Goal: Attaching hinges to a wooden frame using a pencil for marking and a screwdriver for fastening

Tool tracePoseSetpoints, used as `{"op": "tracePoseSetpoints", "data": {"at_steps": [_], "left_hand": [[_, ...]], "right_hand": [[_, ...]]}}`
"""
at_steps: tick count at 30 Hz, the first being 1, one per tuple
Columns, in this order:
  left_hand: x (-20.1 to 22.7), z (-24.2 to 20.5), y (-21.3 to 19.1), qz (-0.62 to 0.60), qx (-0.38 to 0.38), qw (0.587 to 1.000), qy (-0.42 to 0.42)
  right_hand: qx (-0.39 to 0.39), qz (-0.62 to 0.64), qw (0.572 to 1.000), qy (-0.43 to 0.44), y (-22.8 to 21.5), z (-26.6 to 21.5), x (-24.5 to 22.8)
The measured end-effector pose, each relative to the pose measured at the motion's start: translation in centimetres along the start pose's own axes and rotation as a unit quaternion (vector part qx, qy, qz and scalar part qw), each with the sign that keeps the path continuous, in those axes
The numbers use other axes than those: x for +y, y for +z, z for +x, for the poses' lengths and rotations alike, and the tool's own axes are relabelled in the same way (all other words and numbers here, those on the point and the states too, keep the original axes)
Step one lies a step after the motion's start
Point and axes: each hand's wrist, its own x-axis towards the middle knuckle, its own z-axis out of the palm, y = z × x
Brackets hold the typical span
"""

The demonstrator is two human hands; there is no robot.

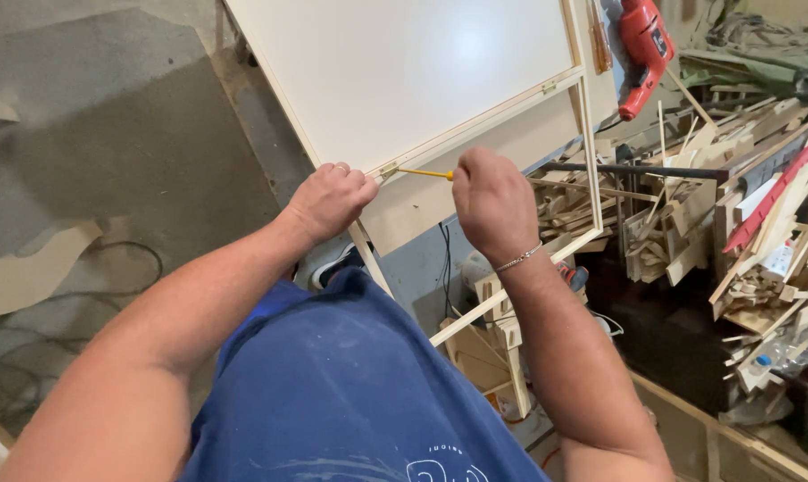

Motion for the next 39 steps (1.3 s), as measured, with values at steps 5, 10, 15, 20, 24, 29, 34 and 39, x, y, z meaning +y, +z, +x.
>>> {"op": "tracePoseSetpoints", "data": {"at_steps": [5,10,15,20,24,29,34,39], "left_hand": [[-0.1,0.1,-0.3,0.008,0.014,1.0,0.002],[0.0,-0.1,0.7,0.01,0.016,1.0,0.004],[0.0,-0.2,0.4,0.004,0.02,1.0,0.004],[0.1,0.1,-0.2,0.005,0.019,1.0,0.002],[0.1,0.0,-0.3,0.005,0.017,1.0,0.002],[0.2,0.2,-0.2,0.008,0.014,1.0,-0.002],[0.3,0.3,-0.5,0.012,0.028,1.0,-0.002],[0.4,0.5,-1.1,0.013,0.03,0.999,-0.009]], "right_hand": [[0.091,0.015,0.992,-0.084,0.5,-0.3,-0.1],[0.046,0.023,0.996,-0.068,1.1,0.0,0.4],[-0.038,0.009,0.998,0.04,-0.5,-0.2,-0.6],[0.05,0.048,0.995,-0.067,0.4,-0.4,-0.1],[0.0,0.029,1.0,0.003,0.0,-0.9,0.2],[0.008,-0.066,0.994,-0.085,-0.4,-1.4,0.9],[-0.068,-0.124,0.989,-0.046,0.1,-2.2,2.4],[-0.103,-0.116,0.988,0.007,2.2,-3.3,5.6]]}}
